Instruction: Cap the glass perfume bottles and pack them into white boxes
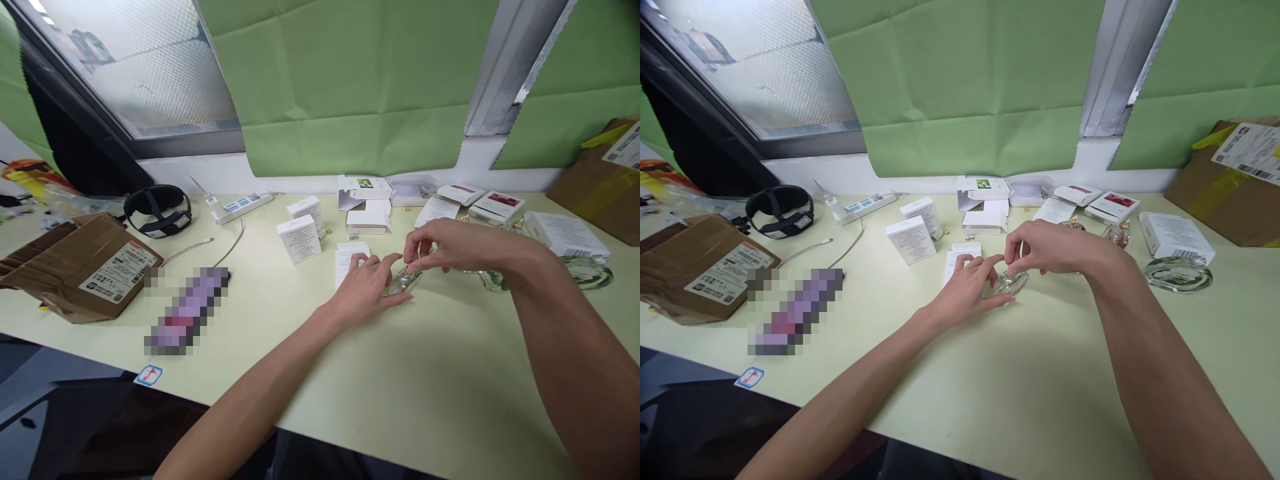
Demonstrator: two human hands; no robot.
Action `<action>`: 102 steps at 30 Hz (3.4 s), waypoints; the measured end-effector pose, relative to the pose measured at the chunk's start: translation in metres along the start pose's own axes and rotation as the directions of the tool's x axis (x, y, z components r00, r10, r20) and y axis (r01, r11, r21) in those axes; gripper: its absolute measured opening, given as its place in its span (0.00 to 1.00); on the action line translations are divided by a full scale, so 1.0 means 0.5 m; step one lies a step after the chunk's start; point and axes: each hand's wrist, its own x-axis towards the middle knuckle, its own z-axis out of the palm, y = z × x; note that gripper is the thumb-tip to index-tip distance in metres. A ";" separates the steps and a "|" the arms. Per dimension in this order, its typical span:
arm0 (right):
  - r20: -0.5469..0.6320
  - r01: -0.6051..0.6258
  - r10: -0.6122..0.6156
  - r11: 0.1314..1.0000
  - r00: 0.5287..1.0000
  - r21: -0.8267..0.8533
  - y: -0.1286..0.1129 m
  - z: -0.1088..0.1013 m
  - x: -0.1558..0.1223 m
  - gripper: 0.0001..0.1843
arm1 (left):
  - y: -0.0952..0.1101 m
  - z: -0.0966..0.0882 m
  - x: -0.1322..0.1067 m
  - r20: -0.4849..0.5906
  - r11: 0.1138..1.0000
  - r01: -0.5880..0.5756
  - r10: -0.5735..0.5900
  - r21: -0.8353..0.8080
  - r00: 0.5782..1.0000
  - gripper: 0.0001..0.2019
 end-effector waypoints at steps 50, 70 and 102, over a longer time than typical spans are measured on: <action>-0.609 0.280 -0.184 0.958 0.772 0.066 0.108 0.259 -0.027 0.21 | -0.024 -0.011 -0.001 0.021 0.977 -0.114 0.112 0.178 0.993 0.23; -0.611 0.249 -0.192 0.969 0.768 0.008 0.112 0.265 -0.030 0.26 | -0.045 -0.090 0.170 0.240 0.987 -0.117 0.088 0.109 0.967 0.19; -0.560 0.192 -0.162 0.981 0.813 -0.005 0.108 0.254 -0.035 0.29 | 0.037 -0.123 0.123 0.230 0.972 -0.234 0.226 0.006 0.946 0.10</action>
